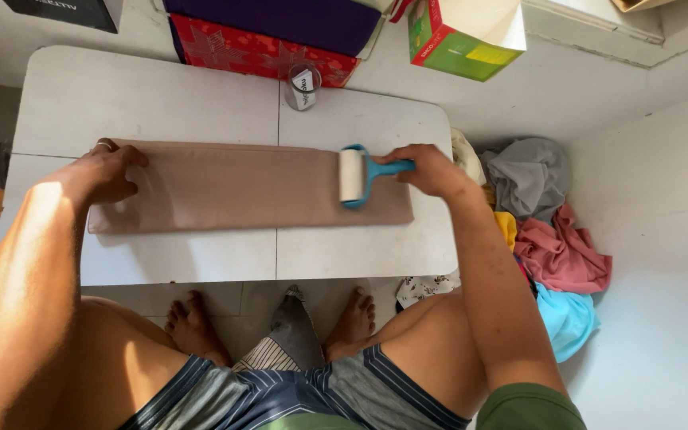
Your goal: The person folds a piece of light brown fabric on a white table using a lint roller to smooth it out. After folding the fabric into a compact square, the person places it into a clear plastic bag and seals it.
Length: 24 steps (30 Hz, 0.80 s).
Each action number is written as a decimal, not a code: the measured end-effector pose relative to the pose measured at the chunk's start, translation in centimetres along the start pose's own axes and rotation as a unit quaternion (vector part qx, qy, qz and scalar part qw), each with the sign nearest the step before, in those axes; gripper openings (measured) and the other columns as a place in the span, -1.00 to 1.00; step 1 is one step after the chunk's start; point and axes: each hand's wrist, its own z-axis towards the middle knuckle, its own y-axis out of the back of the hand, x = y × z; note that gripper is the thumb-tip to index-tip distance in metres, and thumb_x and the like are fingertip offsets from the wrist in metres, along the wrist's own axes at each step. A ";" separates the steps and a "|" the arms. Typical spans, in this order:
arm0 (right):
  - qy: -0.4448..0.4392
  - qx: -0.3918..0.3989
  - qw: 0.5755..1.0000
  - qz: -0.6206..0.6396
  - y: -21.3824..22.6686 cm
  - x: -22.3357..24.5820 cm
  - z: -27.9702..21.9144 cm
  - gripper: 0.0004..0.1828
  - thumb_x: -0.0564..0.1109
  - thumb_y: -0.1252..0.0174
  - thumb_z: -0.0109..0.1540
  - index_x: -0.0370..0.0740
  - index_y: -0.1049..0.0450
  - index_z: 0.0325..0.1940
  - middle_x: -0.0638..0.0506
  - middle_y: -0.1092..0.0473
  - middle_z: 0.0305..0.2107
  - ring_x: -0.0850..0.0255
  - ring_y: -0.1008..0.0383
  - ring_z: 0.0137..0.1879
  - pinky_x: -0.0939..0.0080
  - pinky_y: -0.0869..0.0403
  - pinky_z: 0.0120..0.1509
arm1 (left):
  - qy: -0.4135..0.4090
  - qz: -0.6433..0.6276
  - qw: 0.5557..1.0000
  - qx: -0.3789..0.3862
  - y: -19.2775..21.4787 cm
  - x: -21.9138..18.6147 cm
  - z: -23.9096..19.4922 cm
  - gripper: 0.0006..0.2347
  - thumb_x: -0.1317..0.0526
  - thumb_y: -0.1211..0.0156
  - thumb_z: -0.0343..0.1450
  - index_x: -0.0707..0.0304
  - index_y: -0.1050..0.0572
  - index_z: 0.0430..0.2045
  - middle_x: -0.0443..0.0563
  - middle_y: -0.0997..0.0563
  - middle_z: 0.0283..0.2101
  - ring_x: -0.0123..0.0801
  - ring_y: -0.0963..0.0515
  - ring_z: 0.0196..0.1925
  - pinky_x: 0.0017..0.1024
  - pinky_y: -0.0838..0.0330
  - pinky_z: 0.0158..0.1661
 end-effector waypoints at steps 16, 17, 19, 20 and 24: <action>-0.039 -0.009 0.999 -0.037 1.7 1.5 -1.6 -0.51 -0.25 -0.31 0.18 0.19 -0.62 0.14 -0.02 -0.53 -0.18 0.04 -0.46 -0.15 0.08 -0.44 0.02 | -0.004 -0.056 0.998 0.003 -2.5 5.0 3.7 -0.50 0.25 -0.41 0.31 -0.08 -0.51 0.19 0.29 -0.37 0.27 0.24 -0.55 0.18 -0.02 -0.48 0.20; 0.004 -0.020 0.998 -0.067 1.5 1.9 -1.1 -0.55 -0.14 -0.32 0.21 0.28 -0.61 0.16 -0.10 -0.54 -0.13 -0.15 -0.53 -0.04 -0.05 -0.45 0.10 | -0.014 -0.056 0.998 0.015 -3.5 6.0 5.1 -0.49 0.12 -0.42 0.33 -0.17 -0.48 0.23 0.40 -0.30 0.32 0.37 -0.50 0.26 0.02 -0.47 0.20; 0.030 -0.016 0.996 -0.084 0.8 3.0 -0.1 -0.53 -0.11 -0.31 0.21 0.34 -0.58 0.19 -0.06 -0.53 -0.09 -0.15 -0.52 0.01 -0.07 -0.45 0.12 | -0.006 -0.069 0.997 0.016 -2.9 5.4 4.3 -0.50 0.13 -0.43 0.33 -0.17 -0.49 0.21 0.39 -0.30 0.32 0.37 -0.49 0.27 0.03 -0.47 0.20; 0.049 -0.015 0.994 -0.098 0.6 3.6 0.4 -0.51 -0.07 -0.29 0.22 0.39 -0.55 0.22 -0.02 -0.53 -0.06 -0.15 -0.52 0.07 -0.09 -0.46 0.13 | -0.004 -0.078 0.997 0.020 -2.7 5.2 4.0 -0.51 0.14 -0.43 0.33 -0.18 -0.50 0.20 0.38 -0.30 0.32 0.36 -0.49 0.27 0.03 -0.47 0.20; 0.096 0.021 0.981 -0.165 -2.0 8.6 1.7 -0.53 -0.01 -0.25 0.25 0.39 -0.52 0.24 -0.07 -0.51 -0.09 -0.18 -0.53 0.05 -0.11 -0.52 0.12 | -0.002 -0.096 0.995 0.018 -2.0 4.8 3.7 -0.49 0.16 -0.44 0.31 -0.16 -0.49 0.20 0.36 -0.27 0.33 0.33 -0.48 0.28 0.04 -0.48 0.20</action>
